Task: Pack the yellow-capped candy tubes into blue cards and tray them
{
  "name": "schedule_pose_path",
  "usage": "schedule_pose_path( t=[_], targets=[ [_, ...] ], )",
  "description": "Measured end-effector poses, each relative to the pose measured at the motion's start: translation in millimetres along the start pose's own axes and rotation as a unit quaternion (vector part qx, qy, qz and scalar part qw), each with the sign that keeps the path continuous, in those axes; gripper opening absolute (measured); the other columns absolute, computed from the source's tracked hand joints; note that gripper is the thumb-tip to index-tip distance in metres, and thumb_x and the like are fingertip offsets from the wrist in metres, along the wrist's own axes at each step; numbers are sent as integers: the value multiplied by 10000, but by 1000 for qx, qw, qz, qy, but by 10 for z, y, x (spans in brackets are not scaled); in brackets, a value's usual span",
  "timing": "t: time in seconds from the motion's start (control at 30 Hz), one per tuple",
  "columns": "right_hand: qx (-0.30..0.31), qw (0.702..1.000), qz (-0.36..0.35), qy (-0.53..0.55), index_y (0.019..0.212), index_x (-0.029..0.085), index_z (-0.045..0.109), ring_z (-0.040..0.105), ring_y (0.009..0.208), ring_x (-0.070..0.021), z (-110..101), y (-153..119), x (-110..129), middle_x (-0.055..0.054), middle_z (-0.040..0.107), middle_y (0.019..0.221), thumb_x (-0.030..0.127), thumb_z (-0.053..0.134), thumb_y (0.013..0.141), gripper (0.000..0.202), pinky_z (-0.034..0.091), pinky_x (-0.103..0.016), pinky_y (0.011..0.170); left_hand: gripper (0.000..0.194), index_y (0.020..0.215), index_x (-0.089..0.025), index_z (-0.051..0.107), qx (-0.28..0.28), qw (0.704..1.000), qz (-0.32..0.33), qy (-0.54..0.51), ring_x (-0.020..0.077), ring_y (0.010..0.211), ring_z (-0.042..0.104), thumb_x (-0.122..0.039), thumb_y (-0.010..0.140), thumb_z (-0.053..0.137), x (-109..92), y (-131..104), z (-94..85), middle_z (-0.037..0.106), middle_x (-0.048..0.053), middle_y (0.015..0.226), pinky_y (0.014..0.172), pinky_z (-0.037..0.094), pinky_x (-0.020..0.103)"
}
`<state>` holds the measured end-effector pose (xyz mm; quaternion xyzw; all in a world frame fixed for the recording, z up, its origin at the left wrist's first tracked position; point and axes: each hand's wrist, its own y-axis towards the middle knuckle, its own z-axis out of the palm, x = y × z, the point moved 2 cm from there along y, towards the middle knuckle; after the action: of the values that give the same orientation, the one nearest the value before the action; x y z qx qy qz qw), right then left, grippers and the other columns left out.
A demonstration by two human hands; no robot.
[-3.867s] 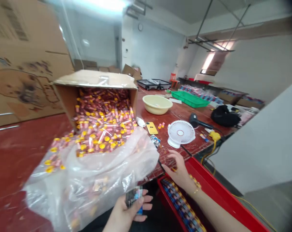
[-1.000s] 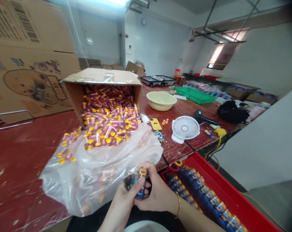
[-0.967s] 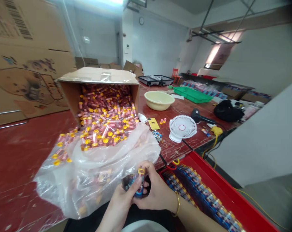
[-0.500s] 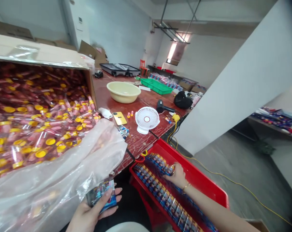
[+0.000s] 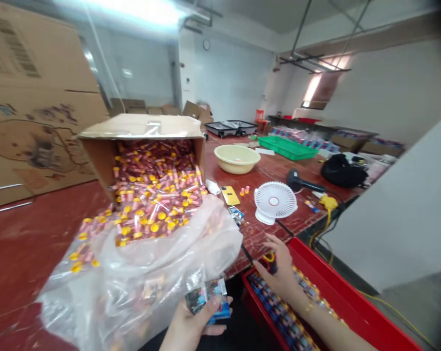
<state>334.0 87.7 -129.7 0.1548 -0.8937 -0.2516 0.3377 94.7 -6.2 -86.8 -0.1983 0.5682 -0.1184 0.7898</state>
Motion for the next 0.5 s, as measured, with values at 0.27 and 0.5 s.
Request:
schedule_pose_path(
  t=[0.27, 0.5],
  targets=[
    [218, 955, -139, 145, 863, 169, 559, 548, 959, -220, 1669, 1663, 1657, -66, 607, 939, 63, 583, 753, 155, 431, -383, 875, 565, 840, -110, 748, -35, 998, 55, 7, 332, 867, 687, -624, 613, 687, -85, -181, -367, 756, 178, 877, 574, 590, 357],
    [269, 942, -119, 164, 803, 139, 564, 540, 951, -194, 1907, 1796, 1610, -46, 582, 925, 86, 605, 770, 75, 423, -393, 895, 453, 870, -131, 742, -63, 996, 54, -9, 317, 825, 707, -538, 679, 688, -176, -287, -481, 766, 145, 872, 612, 590, 364]
  ],
)
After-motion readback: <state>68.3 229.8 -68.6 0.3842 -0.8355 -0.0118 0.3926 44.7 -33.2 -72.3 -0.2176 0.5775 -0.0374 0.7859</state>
